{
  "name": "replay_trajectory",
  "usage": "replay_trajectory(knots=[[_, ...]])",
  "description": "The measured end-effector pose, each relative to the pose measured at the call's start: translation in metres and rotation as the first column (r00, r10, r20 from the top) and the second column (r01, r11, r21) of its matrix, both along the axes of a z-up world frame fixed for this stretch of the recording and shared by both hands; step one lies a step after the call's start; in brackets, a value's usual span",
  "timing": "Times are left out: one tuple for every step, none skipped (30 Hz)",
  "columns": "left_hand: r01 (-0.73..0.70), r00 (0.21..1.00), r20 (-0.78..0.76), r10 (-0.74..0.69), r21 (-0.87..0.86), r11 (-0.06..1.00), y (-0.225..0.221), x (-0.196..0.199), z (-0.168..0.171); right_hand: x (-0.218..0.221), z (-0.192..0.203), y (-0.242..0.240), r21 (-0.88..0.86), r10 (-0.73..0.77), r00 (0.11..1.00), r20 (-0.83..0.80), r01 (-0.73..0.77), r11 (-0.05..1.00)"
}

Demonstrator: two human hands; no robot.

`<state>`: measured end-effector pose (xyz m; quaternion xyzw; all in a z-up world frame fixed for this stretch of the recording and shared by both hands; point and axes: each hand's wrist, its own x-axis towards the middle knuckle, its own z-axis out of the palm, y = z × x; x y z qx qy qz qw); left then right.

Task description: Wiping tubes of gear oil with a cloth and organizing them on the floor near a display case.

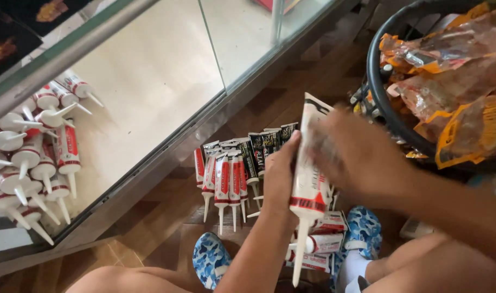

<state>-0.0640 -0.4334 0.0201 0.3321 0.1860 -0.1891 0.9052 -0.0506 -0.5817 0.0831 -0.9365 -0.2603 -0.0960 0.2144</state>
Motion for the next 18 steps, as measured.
replay_trajectory(knots=[[-0.008,0.998,-0.066,0.015,0.103,0.995,0.002,0.002,0.002,-0.01,0.004,0.008,0.022,0.223,0.96,0.168,-0.23,0.973],[-0.008,0.991,-0.13,0.035,0.204,0.979,0.005,0.004,0.004,-0.02,0.009,0.017,0.006,0.422,0.844,0.331,-0.449,0.894],[-0.007,0.991,-0.131,0.035,0.206,0.979,0.002,0.005,0.006,-0.018,0.001,0.013,0.007,0.421,0.844,0.331,-0.449,0.894],[0.047,0.992,-0.127,-0.023,0.186,0.981,0.0,0.005,0.008,-0.016,-0.006,0.009,0.051,0.402,0.899,0.174,-0.416,0.908],[0.103,0.988,-0.13,-0.082,0.167,0.98,-0.002,0.001,0.01,-0.017,-0.014,0.006,0.092,0.377,0.926,0.003,-0.376,0.922],[0.106,0.987,-0.139,-0.082,0.17,0.98,-0.002,-0.001,-0.004,-0.003,-0.015,-0.004,0.099,0.376,0.927,-0.004,-0.374,0.922],[0.117,0.993,-0.053,-0.109,0.187,0.975,-0.004,-0.003,-0.018,0.011,-0.016,-0.015,0.026,0.219,0.973,0.076,-0.221,0.975],[0.127,0.99,0.034,-0.137,0.204,0.971,-0.005,-0.004,-0.031,0.025,-0.016,-0.026,-0.033,0.062,0.984,0.167,-0.057,0.998],[0.121,0.99,0.043,-0.133,0.206,0.971,-0.006,-0.003,-0.031,0.022,-0.019,-0.027,-0.032,0.065,0.982,0.177,-0.061,0.998],[0.114,0.993,0.001,-0.118,0.24,0.964,-0.006,-0.001,-0.031,0.02,-0.021,-0.028,-0.042,0.075,0.979,0.192,-0.068,0.997],[0.114,0.993,-0.048,-0.105,0.272,0.956,-0.008,-0.002,-0.032,0.016,-0.025,-0.03,-0.053,0.081,0.977,0.199,-0.072,0.996],[0.114,0.993,-0.047,-0.105,0.271,0.956,-0.005,0.005,-0.034,0.007,-0.011,-0.015,-0.053,0.081,0.976,0.201,-0.072,0.996],[0.082,0.995,0.016,-0.094,0.361,0.929,-0.002,0.009,-0.036,-0.004,0.002,0.0,-0.005,0.271,0.945,0.183,-0.275,0.961],[0.045,0.993,0.078,-0.089,0.445,0.894,0.002,0.013,-0.04,-0.015,0.014,0.015,0.046,0.452,0.875,0.176,-0.466,0.884],[0.055,0.993,0.069,-0.095,0.449,0.892,0.007,0.014,-0.035,-0.008,0.001,0.012,0.054,0.446,0.879,0.17,-0.46,0.886],[0.014,0.988,0.124,-0.092,0.519,0.854,0.013,0.015,-0.031,-0.001,-0.013,0.008,-0.043,0.431,0.895,0.114,-0.429,0.902],[-0.03,0.977,0.19,-0.099,0.58,0.814,0.015,0.02,-0.025,0.007,-0.024,0.002,-0.151,0.404,0.912,0.066,-0.391,0.908],[-0.02,0.975,0.19,-0.111,0.579,0.815,0.015,0.019,-0.024,0.016,-0.023,-0.011,-0.151,0.393,0.917,0.067,-0.38,0.913]])
